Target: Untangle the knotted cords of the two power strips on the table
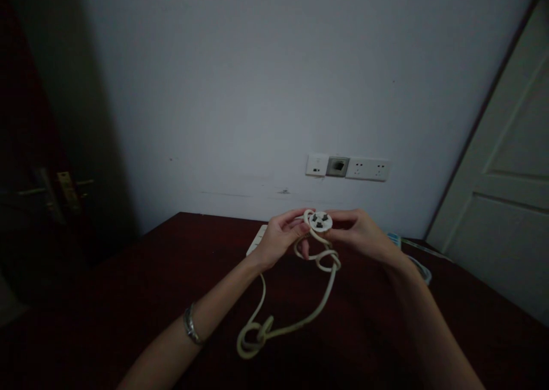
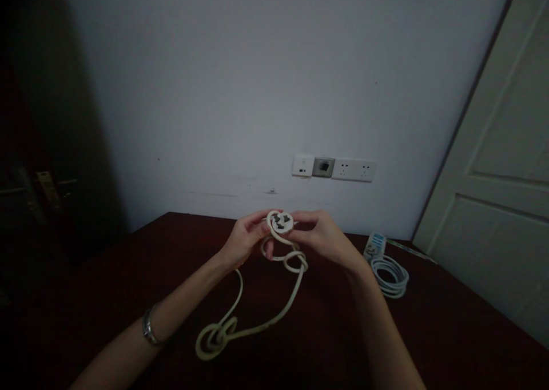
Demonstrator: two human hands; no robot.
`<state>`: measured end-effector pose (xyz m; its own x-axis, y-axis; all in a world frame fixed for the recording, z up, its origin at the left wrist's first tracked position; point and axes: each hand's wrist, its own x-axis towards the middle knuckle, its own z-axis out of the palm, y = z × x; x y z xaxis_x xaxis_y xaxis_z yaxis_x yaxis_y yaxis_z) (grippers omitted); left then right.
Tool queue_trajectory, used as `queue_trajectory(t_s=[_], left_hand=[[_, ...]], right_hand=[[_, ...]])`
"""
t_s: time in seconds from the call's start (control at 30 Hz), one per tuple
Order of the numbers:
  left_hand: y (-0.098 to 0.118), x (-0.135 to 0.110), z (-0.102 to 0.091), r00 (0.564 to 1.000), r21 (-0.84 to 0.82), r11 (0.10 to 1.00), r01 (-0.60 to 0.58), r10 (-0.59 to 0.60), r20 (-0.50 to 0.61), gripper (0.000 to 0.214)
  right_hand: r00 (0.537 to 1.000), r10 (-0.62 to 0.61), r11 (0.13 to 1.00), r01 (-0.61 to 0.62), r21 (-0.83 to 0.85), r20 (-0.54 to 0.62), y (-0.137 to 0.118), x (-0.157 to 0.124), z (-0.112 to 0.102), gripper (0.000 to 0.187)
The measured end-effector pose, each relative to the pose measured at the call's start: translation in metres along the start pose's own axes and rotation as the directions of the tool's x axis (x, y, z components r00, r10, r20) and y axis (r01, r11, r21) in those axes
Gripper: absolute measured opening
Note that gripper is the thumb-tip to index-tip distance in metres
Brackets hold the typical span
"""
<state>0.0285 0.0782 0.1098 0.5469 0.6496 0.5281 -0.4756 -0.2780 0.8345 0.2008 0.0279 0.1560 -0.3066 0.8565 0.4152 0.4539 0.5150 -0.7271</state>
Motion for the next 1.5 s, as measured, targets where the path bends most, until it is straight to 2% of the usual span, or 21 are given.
queue_trajectory(t_s=[0.1,0.2,0.3,0.4,0.5,0.6,0.7,0.83,1.0,1.17,1.33,1.5], left_hand=[[-0.005,0.000,-0.001,0.999,-0.001,1.000,0.031,-0.031,0.016,0.062],[-0.009,0.002,-0.002,0.999,0.006,0.999,0.045,-0.045,-0.017,0.061],[-0.011,0.004,-0.004,0.998,0.013,0.999,0.039,-0.038,-0.057,0.057],[-0.011,0.006,-0.005,0.992,0.015,1.000,0.018,-0.016,-0.121,0.057],[-0.010,0.009,-0.007,0.977,0.021,0.999,-0.025,0.029,-0.209,0.057],[-0.011,0.010,-0.009,0.952,0.019,0.998,-0.058,0.061,-0.301,0.056],[-0.013,0.011,-0.010,0.940,0.005,0.999,-0.053,0.051,-0.338,0.056],[-0.016,0.010,-0.009,0.945,0.004,0.999,-0.035,0.035,-0.324,0.056],[-0.019,0.012,-0.012,0.938,0.026,0.999,-0.030,0.037,-0.343,0.052],[-0.024,0.014,-0.018,0.969,0.211,0.978,-0.009,0.060,-0.240,0.032],[-0.030,0.014,-0.021,0.972,0.343,0.939,0.004,0.078,-0.224,0.029],[-0.030,0.016,-0.028,0.982,0.460,0.887,0.043,0.048,-0.182,0.025]], right_hand=[[1.000,0.001,1.000,-0.001,-0.001,0.015,-0.001,0.000,-0.001,0.032],[1.000,-0.001,1.000,0.001,-0.005,0.026,0.000,0.000,-0.004,0.031],[0.999,-0.016,0.998,0.013,-0.066,-0.045,0.000,-0.001,-0.008,0.029],[0.987,0.019,0.988,-0.043,-0.151,-0.157,-0.001,-0.003,-0.009,0.027],[0.991,0.030,0.979,-0.055,-0.196,-0.129,0.000,-0.002,-0.003,0.028],[0.995,-0.056,0.952,0.028,-0.306,-0.081,0.008,0.004,0.007,0.025],[0.980,-0.171,0.867,0.098,-0.489,-0.105,0.018,0.011,0.013,0.020],[0.972,-0.228,0.797,0.148,-0.586,-0.065,0.028,0.016,0.016,0.016],[0.965,-0.260,0.798,0.189,-0.573,-0.044,0.033,0.016,0.011,0.021],[0.950,-0.284,0.835,0.178,-0.521,-0.132,0.044,0.016,0.002,0.022],[0.954,-0.273,0.825,0.167,-0.540,-0.123,0.050,0.018,0.002,0.022],[0.959,-0.264,0.792,0.152,-0.592,-0.107,0.045,0.019,0.010,0.024]])
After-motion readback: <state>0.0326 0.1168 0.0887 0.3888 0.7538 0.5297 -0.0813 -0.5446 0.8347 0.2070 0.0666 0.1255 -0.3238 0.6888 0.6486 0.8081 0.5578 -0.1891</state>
